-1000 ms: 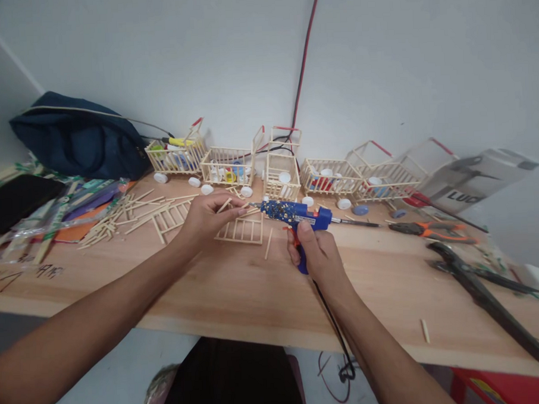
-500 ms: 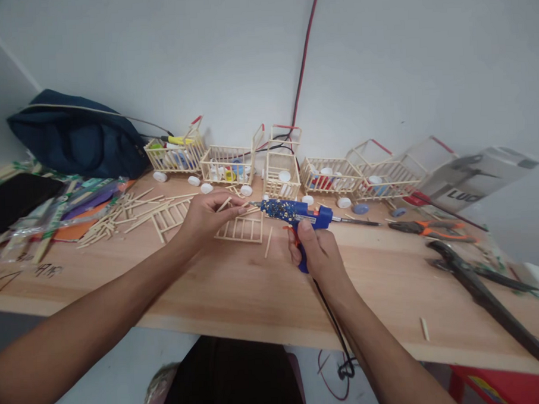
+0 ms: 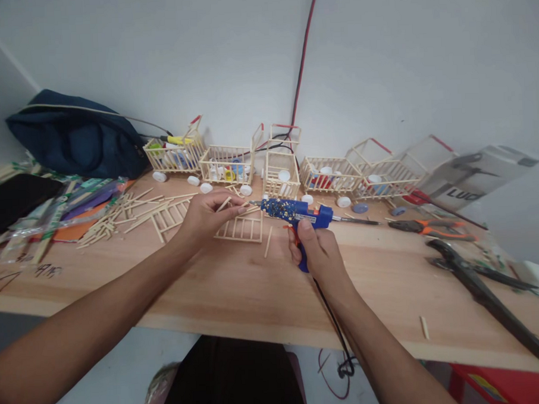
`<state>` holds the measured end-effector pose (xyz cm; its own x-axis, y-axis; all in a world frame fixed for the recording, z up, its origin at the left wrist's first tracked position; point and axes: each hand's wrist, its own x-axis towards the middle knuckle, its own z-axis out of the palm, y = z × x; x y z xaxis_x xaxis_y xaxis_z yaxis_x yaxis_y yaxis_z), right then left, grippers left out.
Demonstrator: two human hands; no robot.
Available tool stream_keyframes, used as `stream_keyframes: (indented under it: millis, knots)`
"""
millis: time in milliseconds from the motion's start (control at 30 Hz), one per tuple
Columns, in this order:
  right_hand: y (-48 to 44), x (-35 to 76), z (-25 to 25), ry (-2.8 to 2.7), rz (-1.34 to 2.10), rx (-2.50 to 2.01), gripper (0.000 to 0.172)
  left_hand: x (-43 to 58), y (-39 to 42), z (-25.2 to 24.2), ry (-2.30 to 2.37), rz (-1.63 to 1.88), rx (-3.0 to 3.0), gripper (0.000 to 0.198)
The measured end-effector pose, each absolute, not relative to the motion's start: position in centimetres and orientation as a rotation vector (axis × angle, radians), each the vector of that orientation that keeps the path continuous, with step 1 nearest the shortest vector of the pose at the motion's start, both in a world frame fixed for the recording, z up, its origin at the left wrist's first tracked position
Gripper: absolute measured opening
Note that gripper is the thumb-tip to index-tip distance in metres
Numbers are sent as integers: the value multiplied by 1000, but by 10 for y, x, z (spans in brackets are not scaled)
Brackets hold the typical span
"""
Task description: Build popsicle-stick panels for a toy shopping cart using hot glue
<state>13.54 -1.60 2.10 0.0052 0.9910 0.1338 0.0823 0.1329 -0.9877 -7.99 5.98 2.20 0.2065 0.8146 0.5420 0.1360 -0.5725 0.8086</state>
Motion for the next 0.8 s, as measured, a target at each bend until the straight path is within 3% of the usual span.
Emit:
stream_keyframes:
  millis: [800]
  knots:
    - [-14, 137, 21, -1376, 1031, -1209, 53, -77, 55, 25, 1002, 1314, 1817, 14]
